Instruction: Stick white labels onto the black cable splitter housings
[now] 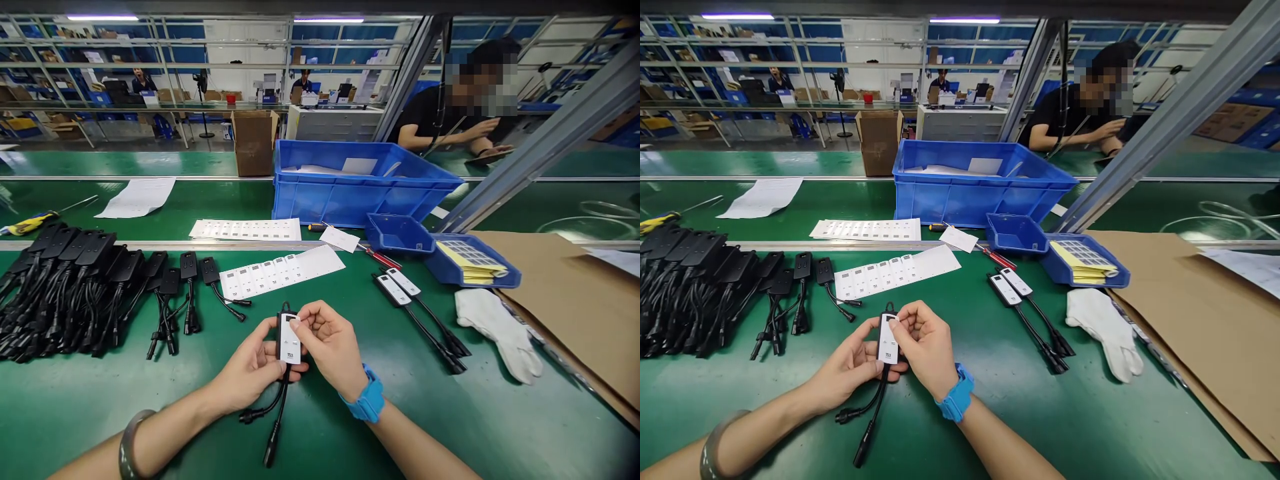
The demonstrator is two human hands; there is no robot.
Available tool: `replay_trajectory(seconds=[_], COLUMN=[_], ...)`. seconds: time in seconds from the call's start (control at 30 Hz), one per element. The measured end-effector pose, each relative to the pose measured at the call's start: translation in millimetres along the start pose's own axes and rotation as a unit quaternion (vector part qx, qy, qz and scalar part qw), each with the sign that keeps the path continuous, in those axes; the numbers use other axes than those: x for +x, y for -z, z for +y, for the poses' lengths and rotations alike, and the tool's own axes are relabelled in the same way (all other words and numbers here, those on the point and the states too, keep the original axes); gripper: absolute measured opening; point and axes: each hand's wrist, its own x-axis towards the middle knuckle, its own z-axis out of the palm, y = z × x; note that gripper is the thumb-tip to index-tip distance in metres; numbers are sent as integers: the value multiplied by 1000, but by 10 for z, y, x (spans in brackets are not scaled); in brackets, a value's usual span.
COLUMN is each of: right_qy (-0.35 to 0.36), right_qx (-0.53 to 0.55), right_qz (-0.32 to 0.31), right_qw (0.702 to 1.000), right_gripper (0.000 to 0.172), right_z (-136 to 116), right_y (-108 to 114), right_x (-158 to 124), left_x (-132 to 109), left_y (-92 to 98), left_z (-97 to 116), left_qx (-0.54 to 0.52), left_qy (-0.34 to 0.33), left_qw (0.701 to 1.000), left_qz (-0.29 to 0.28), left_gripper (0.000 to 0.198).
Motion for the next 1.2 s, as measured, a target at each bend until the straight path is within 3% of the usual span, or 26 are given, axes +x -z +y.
replay_trajectory(seconds=[0.5,0.63,0.8,0.87,1.1,1.13,1.2], right_qy=[-25,-57,-42,-35,-2,8,27], right_qx=[-14,-3,-63,-93,-133,-125,-116], right_qz=[-1,-10,-88,-133,-205,-211,-208], right_qw=[1000,998,993,986,970,969,971], right_gripper=[23,45,40,46,96,95,76], right_z=[26,57,138,171,214,219,228], right_y=[9,71,98,71,21,22,16], right_x=[9,72,120,104,59,62,68], left_x=[3,11,16,20,48,55,67], left_y=[-9,9,54,71,61,59,71], left_z=[10,1,13,24,56,46,8], left_qx=[31,15,-33,-44,-75,-74,-57], left_qy=[-19,-20,14,18,-15,-18,-18], left_qw=[999,1000,999,999,996,996,995], left_qz=[-10,-11,11,27,50,54,84], left_gripper=[51,48,36,29,28,30,40])
